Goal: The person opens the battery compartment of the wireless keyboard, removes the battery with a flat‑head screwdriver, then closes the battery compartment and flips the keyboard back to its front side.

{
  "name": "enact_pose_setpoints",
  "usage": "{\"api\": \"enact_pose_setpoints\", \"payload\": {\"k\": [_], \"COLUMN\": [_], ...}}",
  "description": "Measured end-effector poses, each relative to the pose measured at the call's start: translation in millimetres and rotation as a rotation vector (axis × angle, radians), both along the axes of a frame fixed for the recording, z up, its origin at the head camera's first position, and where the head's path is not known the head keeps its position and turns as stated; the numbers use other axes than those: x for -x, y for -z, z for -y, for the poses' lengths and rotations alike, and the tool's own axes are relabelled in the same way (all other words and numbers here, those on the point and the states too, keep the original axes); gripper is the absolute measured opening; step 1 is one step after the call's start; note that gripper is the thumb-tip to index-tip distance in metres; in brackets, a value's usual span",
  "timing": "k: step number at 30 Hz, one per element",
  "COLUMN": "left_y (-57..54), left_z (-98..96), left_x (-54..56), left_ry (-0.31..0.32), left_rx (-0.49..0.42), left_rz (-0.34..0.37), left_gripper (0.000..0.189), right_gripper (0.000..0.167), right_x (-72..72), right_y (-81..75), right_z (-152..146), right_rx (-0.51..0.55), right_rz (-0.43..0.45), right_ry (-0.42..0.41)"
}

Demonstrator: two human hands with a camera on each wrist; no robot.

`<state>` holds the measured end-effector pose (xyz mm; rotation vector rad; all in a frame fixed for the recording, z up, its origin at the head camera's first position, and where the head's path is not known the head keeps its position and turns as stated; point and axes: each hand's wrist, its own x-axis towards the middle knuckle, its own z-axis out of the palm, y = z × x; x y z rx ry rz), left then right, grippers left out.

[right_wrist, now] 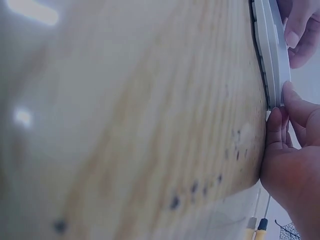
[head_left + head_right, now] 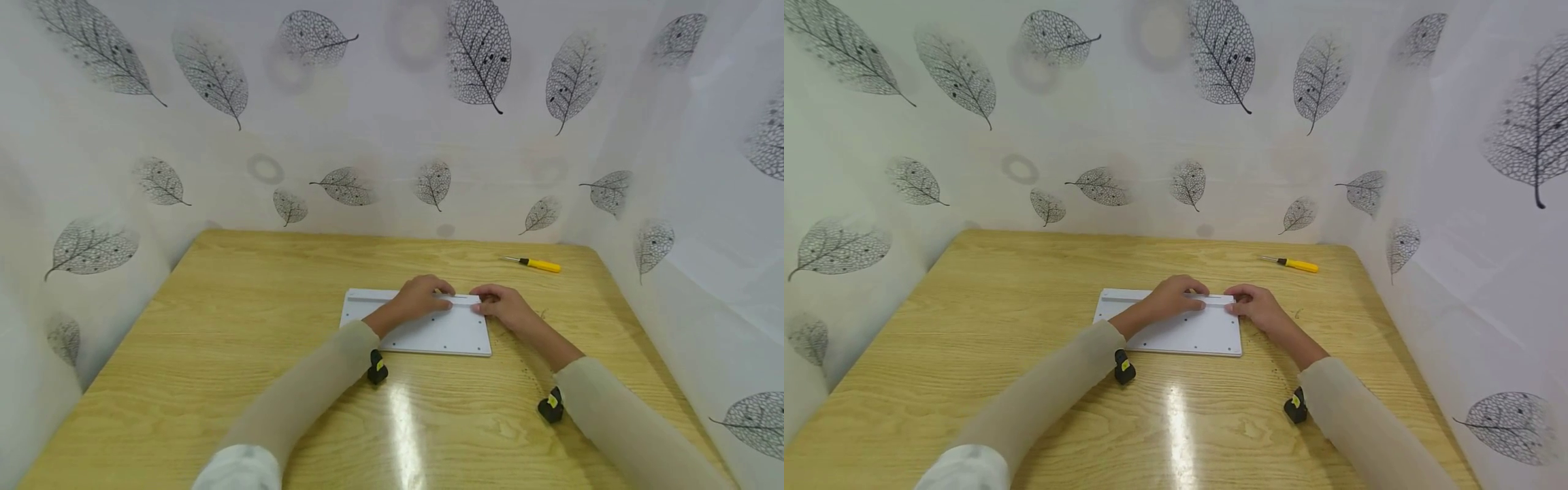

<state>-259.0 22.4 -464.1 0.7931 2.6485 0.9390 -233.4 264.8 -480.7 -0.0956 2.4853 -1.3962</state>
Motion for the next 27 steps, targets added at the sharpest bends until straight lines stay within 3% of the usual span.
{"api": "enact_pose_setpoints", "payload": {"k": [5, 14, 27], "left_y": [-3.8, 0.8, 3.5], "left_z": [-5.7, -14.0, -19.0], "left_x": [-1.2, 1.8, -0.2], "left_ry": [-0.017, -0.022, -0.074], "left_rx": [0.024, 0.061, 0.057], "left_rz": [0.000, -0.031, -0.059], "left_gripper": [0.028, 0.029, 0.021], "right_gripper": [0.046, 0.047, 0.049], "right_x": [-0.1, 1.0, -1.4], "right_y": [-2.0, -2.2, -0.1], "right_z": [1.0, -0.9, -1.4], "right_rx": [0.003, 0.006, 0.011], "right_rz": [0.003, 0.006, -0.001], "right_ry": [0.004, 0.007, -0.008]}}
